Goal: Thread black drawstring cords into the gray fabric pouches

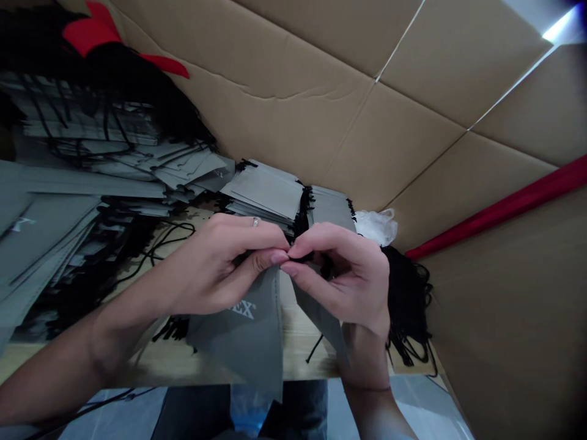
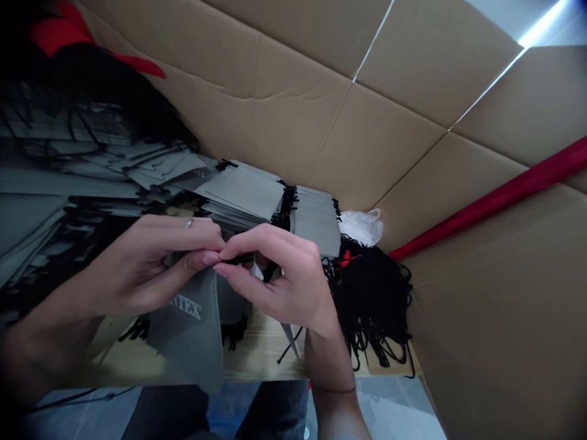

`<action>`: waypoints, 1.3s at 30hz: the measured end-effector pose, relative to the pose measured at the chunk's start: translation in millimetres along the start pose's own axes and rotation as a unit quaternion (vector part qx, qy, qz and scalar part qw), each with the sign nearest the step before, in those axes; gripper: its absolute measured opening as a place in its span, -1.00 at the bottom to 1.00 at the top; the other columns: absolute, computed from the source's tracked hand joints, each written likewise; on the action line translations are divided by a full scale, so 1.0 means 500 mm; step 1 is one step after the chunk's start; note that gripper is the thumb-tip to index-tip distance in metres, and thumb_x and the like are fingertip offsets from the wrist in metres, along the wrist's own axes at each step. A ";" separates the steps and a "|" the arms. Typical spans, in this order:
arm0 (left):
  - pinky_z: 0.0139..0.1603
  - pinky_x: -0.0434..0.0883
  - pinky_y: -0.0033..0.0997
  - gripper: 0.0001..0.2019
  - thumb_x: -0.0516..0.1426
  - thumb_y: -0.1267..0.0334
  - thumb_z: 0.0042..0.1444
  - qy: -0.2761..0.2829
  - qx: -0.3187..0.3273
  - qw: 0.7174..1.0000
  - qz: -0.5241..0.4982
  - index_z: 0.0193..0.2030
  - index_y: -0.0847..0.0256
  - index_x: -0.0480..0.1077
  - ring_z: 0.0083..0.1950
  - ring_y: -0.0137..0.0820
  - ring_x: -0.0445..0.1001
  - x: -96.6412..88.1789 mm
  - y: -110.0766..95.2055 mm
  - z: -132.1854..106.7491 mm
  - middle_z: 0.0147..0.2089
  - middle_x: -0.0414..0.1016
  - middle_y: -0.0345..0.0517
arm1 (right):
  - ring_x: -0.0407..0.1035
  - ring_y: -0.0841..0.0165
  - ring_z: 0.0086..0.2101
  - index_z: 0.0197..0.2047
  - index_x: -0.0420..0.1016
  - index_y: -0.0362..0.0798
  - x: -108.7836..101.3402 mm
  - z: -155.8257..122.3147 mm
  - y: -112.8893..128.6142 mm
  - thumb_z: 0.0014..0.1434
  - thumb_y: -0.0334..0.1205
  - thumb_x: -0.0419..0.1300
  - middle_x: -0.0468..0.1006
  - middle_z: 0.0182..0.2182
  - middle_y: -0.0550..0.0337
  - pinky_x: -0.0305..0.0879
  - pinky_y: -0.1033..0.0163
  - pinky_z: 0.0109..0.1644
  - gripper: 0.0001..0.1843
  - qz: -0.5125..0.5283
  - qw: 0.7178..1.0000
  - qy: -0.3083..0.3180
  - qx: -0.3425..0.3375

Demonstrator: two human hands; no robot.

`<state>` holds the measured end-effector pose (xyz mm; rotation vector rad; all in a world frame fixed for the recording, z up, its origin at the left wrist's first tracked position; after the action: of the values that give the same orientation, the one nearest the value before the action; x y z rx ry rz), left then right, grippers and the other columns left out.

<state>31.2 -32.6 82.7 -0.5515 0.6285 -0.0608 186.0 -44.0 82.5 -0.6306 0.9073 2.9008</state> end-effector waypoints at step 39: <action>-0.32 0.28 -0.42 -0.75 0.07 0.40 0.63 0.012 -0.024 0.999 0.030 -0.17 0.14 0.39 -0.35 -0.48 0.37 0.049 0.016 -0.003 -0.31 0.48 -0.29 | 0.54 0.47 -0.42 -0.09 0.66 0.05 -0.014 0.003 0.014 0.47 -0.34 0.51 0.75 -0.28 0.32 0.56 0.36 -0.32 -0.86 -0.085 0.995 0.027 0.039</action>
<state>49.4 -31.9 64.3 -0.5793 0.6704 0.0045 190.7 -48.6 90.0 -0.7427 0.9199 2.6973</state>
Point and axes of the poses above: each hand's wrist, its own z-axis towards the middle knuckle, its own x-axis out of the palm, y = z × x, the point moved 9 cm from there along z, towards the middle knuckle
